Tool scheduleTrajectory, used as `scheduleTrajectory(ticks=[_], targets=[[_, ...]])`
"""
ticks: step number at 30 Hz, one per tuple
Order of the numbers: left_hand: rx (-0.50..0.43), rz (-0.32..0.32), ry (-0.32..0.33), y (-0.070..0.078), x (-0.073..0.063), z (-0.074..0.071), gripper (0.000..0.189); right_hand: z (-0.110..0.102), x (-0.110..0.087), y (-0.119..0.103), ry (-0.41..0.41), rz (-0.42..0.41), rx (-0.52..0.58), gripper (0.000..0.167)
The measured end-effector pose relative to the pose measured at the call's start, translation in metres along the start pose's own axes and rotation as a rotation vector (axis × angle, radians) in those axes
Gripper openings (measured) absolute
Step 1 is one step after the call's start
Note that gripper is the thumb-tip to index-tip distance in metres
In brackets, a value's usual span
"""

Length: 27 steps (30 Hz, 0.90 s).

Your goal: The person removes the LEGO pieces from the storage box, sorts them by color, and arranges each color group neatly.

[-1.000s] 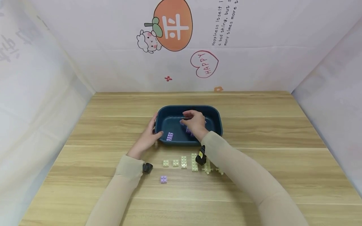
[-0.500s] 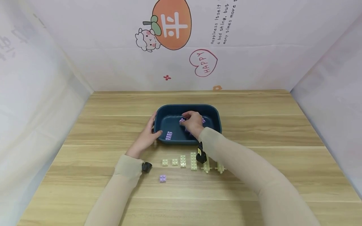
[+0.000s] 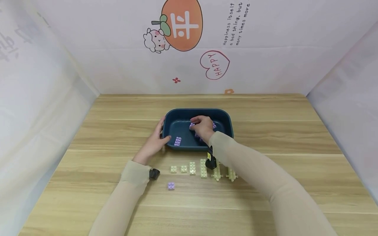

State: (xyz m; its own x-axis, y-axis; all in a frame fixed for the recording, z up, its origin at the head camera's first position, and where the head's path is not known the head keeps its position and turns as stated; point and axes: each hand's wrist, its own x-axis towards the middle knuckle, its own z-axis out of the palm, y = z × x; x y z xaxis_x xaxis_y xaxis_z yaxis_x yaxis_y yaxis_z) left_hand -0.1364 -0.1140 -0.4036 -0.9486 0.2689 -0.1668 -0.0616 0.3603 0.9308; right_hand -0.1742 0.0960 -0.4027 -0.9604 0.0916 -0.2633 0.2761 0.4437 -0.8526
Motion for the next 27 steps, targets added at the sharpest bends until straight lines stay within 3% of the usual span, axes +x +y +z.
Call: scheduleTrajectory(ticks=[10, 19, 27], targets=[[0.007, 0.003, 0.001, 0.0003, 0.0006, -0.0001, 0.083, -0.0003, -0.0018, -0.0032, 0.011, -0.033, 0.025, 0.029], [-0.003, 0.002, 0.007, -0.0003, 0.0007, 0.0016, 0.082, -0.0012, -0.0005, -0.0029, 0.078, -0.128, 0.093, 0.031], [-0.006, 0.005, 0.008, -0.0012, 0.0016, 0.0012, 0.082, -0.0036, -0.002, -0.007, 0.07, -0.074, 0.139, 0.03]])
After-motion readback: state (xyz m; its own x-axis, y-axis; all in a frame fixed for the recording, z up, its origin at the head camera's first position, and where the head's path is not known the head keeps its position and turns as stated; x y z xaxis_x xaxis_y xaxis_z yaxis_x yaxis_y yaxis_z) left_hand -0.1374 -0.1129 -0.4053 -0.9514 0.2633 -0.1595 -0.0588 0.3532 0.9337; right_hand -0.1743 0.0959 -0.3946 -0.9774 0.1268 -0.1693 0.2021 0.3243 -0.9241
